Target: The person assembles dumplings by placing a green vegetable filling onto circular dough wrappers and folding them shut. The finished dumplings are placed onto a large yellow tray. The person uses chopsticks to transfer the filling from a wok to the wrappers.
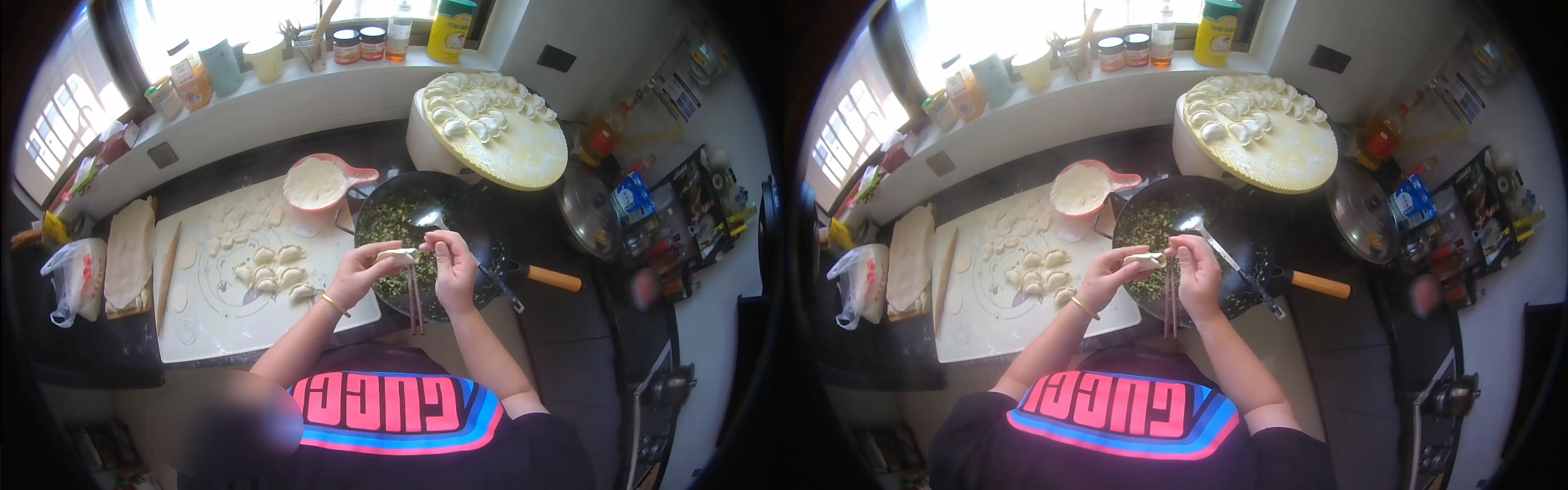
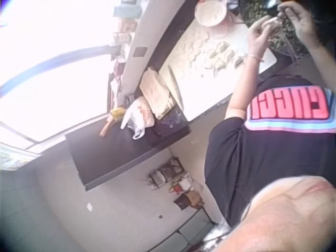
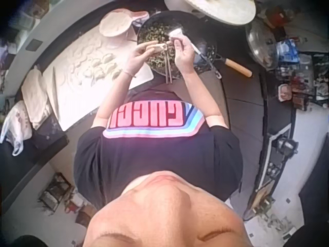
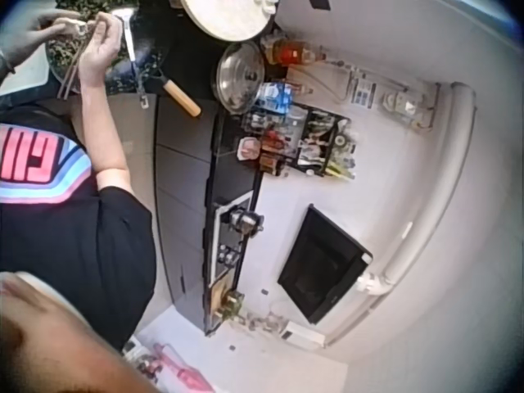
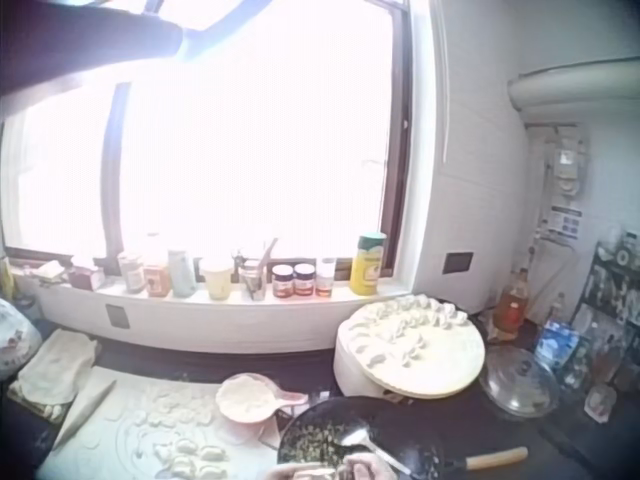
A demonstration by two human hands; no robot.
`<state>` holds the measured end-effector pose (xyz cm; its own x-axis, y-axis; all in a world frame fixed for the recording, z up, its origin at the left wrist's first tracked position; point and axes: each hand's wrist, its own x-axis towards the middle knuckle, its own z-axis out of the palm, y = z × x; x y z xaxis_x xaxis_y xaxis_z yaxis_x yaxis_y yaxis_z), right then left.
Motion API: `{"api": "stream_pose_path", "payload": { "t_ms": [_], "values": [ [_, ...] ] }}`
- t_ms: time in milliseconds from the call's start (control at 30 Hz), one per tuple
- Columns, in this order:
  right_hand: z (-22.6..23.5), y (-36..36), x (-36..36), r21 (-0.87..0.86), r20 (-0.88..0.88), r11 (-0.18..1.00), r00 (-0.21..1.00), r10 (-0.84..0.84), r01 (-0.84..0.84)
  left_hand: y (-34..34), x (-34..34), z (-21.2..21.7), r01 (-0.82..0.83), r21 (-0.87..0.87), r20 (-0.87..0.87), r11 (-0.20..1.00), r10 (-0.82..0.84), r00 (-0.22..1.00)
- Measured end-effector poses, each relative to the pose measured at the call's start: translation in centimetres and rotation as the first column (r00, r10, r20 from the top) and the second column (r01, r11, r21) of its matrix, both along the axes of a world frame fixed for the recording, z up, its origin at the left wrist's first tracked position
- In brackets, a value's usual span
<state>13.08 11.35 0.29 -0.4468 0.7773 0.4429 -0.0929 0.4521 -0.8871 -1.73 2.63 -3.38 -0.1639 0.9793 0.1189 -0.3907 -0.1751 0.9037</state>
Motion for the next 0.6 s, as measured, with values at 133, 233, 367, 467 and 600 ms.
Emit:
{"api": "stream_pose_path", "payload": {
  "t_ms": [133,233,367,467,600],
  "values": [
    [-1.3,-0.6,0.1,-0.028,0.063,0.999,0.997,0.043,-0.042,-0.1,0.3,0.3,-0.004,-0.008,0.047,1.000,0.004,0.999],
    [-1.2,-0.7,0.3,-0.067,-0.029,0.997,0.999,0.024,-0.026,0.0,0.4,-0.1,-0.022,-0.012,0.078,1.000,0.023,0.997],
    [-1.2,1.1,1.3,-0.114,0.046,0.992,0.997,0.068,-0.063,-0.1,0.5,0.2,-0.043,-0.014,0.108,0.999,0.044,0.993],
    [-1.6,1.4,1.5,-0.163,0.100,0.978,0.984,0.146,-0.128,0.0,0.8,0.5,-0.037,0.001,0.106,0.999,0.036,0.994],
    [-1.7,1.2,1.3,-0.032,0.141,0.996,0.986,0.090,-0.086,-0.1,0.9,0.6,-0.028,0.031,0.086,0.999,0.025,0.996]
  ]
}}
